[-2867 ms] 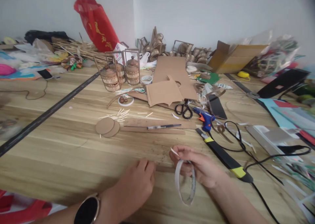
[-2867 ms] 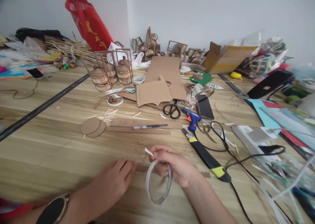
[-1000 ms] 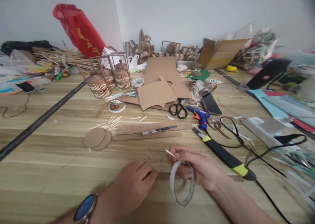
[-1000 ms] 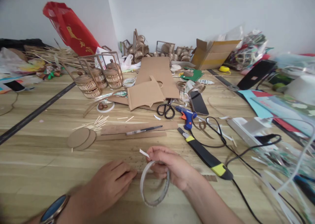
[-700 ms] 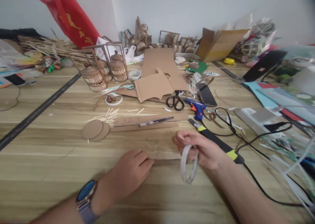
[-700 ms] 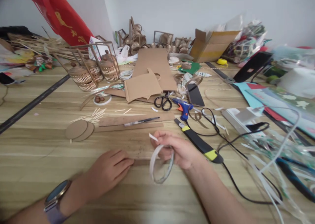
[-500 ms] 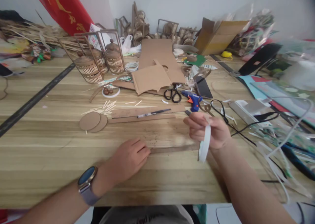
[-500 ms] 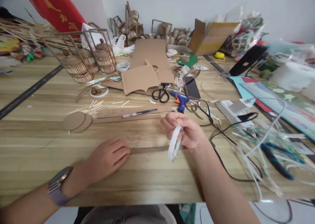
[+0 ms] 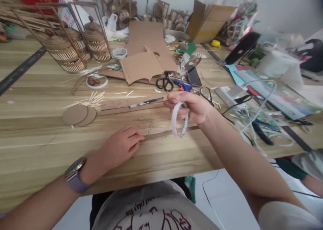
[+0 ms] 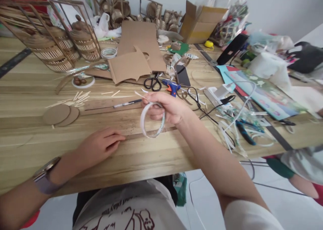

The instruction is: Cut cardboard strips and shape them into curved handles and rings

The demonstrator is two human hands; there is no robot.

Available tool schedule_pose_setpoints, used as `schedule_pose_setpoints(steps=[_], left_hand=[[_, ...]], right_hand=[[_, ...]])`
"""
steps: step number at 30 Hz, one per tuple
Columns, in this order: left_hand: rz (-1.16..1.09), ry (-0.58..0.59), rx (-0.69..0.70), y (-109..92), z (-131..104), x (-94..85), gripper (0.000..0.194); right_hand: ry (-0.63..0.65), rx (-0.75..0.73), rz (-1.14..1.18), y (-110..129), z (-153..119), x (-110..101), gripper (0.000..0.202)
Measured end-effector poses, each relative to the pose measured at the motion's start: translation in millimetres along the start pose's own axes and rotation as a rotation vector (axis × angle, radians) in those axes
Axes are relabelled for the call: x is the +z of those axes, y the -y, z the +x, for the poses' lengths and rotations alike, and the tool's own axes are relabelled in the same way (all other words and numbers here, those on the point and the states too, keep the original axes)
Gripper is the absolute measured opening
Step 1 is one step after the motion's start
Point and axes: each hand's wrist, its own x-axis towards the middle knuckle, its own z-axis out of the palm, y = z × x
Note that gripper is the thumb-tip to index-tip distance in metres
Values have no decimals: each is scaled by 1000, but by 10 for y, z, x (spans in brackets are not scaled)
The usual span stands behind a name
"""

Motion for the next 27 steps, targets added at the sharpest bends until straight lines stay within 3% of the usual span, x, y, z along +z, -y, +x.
schedule_pose_setpoints(steps=[6, 11, 14, 19, 27], left_hand=[[-95, 20, -35, 13, 28, -10, 21], [-133, 17, -86, -17, 79, -56, 17], [-141, 53, -128, -50, 110, -105, 16], [-255, 167, -365, -41, 125, -195, 10], [-400, 279, -432, 119, 99, -340, 32]], right_hand=[[74, 128, -2, -280, 255, 56, 21], [83, 217, -134, -475, 272, 93, 17], [43, 272, -290, -500, 217, 115, 14], [-83, 367, -553, -491, 206, 232, 13], [-20, 390, -765, -476, 276, 412, 15]])
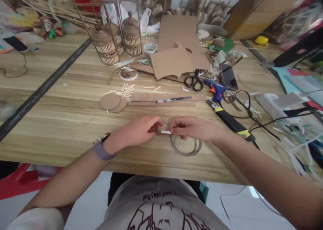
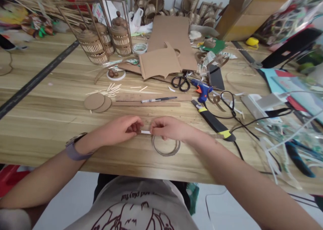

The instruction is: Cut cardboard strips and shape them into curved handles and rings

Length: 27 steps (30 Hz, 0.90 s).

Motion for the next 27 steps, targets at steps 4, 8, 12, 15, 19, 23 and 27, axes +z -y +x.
schedule_pose_setpoints(steps=[4, 8, 12, 15, 19, 23, 27], left_hand=[[19, -2, -10, -35, -3, -26, 35], [44, 39, -34, -54, -14, -65, 36], [151, 18, -2, -44, -30, -67, 27], [186, -14, 28, -32, -47, -35, 19], [198, -8, 56, -25, -67, -20, 20], [191, 28, 83, -33, -73, -31, 15], [200, 5, 57, -37, -72, -17, 14]], right_hand=[[12, -19, -126, 41, 94, 46, 17], [-1, 8, -186, 76, 183, 85, 17], [-18, 36, -209, 102, 203, 109, 18], [-39, 49, -214, 117, 202, 128, 17], [-40, 64, -228, 141, 203, 152, 15], [-59, 86, -264, 162, 201, 165, 14], [-68, 96, -327, 183, 201, 176, 15]])
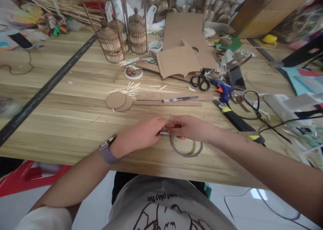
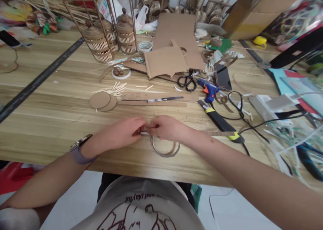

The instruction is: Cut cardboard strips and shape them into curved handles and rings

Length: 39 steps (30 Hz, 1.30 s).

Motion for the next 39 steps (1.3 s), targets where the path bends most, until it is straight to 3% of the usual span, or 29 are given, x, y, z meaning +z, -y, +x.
schedule_pose_setpoints(steps=[25, 39], left_hand=[[61, 20, -26, 1, 8, -16, 8], [74, 65, -54, -50, 25, -43, 10]], right_hand=[[-10, 87, -209, 184, 1, -16, 16], [98, 98, -190, 181, 85, -70, 18]])
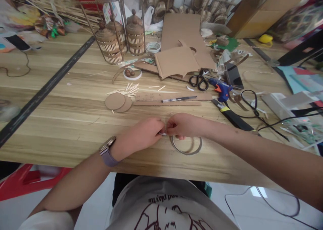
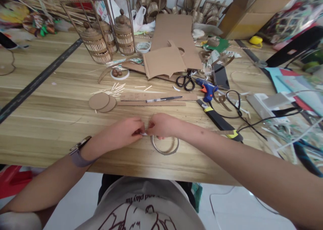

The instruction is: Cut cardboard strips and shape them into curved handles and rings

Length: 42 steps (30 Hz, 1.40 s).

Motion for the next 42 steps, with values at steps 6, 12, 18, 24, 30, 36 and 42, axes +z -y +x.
schedule_pose_setpoints(steps=[6, 12, 18, 24, 30, 36, 42], left_hand=[[-2, -2, 0, 28, 5, 38, 11], [-18, -28, 25, 64, -4, 65, 11], [-20, -31, 26, 55, -13, 56, 12], [-14, -41, 7, 27, -11, 48, 13], [-18, -39, 13, 30, 2, 55, 13], [22, -16, 20, 6, -122, 5, 17], [269, -109, -51, -91, -434, 1, 25]], right_hand=[[31, 24, -11, 64, -15, -38, 17], [40, 8, -79, 86, 1, -55, 19], [42, 21, -111, 108, 2, -64, 18], [41, 13, -173, 133, 13, -74, 20], [42, 11, -185, 152, 19, -69, 20], [13, -8, -228, 135, 43, -56, 19], [8, -34, -243, 116, 70, -52, 24]])
